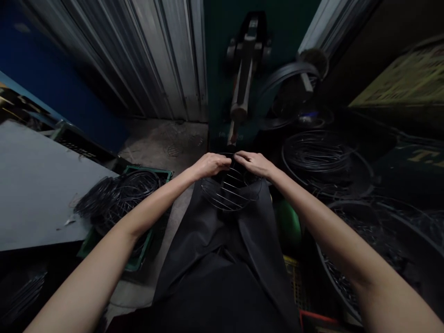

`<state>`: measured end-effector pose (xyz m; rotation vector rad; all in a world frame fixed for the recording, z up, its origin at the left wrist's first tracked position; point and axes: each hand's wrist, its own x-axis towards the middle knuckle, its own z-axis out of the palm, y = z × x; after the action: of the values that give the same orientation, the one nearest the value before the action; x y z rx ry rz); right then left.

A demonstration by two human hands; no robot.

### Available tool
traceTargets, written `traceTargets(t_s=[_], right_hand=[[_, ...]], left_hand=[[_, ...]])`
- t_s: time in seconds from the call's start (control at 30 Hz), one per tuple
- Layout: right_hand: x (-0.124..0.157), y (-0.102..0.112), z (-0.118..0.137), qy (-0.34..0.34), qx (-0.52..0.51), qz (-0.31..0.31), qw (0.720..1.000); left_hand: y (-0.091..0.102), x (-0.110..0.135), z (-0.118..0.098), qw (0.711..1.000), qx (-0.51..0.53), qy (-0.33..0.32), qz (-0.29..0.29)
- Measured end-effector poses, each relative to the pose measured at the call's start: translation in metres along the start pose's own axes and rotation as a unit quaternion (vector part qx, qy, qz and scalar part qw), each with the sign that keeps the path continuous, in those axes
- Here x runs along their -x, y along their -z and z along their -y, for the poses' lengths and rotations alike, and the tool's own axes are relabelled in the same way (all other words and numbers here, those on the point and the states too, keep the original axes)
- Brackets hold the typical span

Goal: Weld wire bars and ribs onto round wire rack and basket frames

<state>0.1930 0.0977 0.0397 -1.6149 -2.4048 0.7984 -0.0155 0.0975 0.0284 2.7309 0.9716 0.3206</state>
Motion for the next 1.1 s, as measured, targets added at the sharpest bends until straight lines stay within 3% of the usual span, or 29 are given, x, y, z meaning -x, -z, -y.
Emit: traceTargets(t_s=[0.33, 0.5, 0.6, 0.73, 0.8, 0.87, 0.9, 0.97, 1.03, 1.1], right_hand=[[-0.010, -0.010, -0.017, -0.037, -0.085, -0.025, 0.995], [0.001, -0.015, -0.019, -0.014, -0.105, -0.053, 0.993], [0.019, -0.020, -0.013, 0.004, -0.118, -0.062, 0.991], [0.044, -0.032, -0.018, -0.032, -0.205, -0.107, 0.972], [0.055, -0.040, -0.029, -0.075, -0.286, -0.117, 0.948], [0.066, -0.049, -0.042, -0.113, -0.372, -0.139, 0.911], [0.072, -0.053, -0.047, -0.125, -0.411, -0.156, 0.890], [0.084, -0.060, -0.057, -0.138, -0.474, -0.198, 0.847], [0.097, -0.066, -0.064, -0.139, -0.526, -0.233, 0.806], [0.109, -0.073, -0.070, -0.135, -0.561, -0.260, 0.775]], left_hand=[[-0.014, -0.004, -0.006, 0.997, -0.066, 0.020, -0.027], [-0.022, -0.003, -0.011, 0.997, -0.022, 0.041, -0.067], [-0.025, 0.008, -0.028, 0.990, 0.018, 0.073, -0.117], [-0.036, 0.042, -0.075, 0.973, 0.045, 0.115, -0.197], [-0.051, 0.067, -0.101, 0.938, 0.154, 0.116, -0.287], [-0.075, 0.094, -0.121, 0.886, 0.277, 0.167, -0.332], [-0.088, 0.106, -0.126, 0.843, 0.347, 0.226, -0.343], [-0.115, 0.125, -0.128, 0.703, 0.482, 0.375, -0.364], [-0.136, 0.134, -0.122, 0.581, 0.571, 0.446, -0.371], [-0.146, 0.134, -0.113, 0.522, 0.620, 0.454, -0.369]])
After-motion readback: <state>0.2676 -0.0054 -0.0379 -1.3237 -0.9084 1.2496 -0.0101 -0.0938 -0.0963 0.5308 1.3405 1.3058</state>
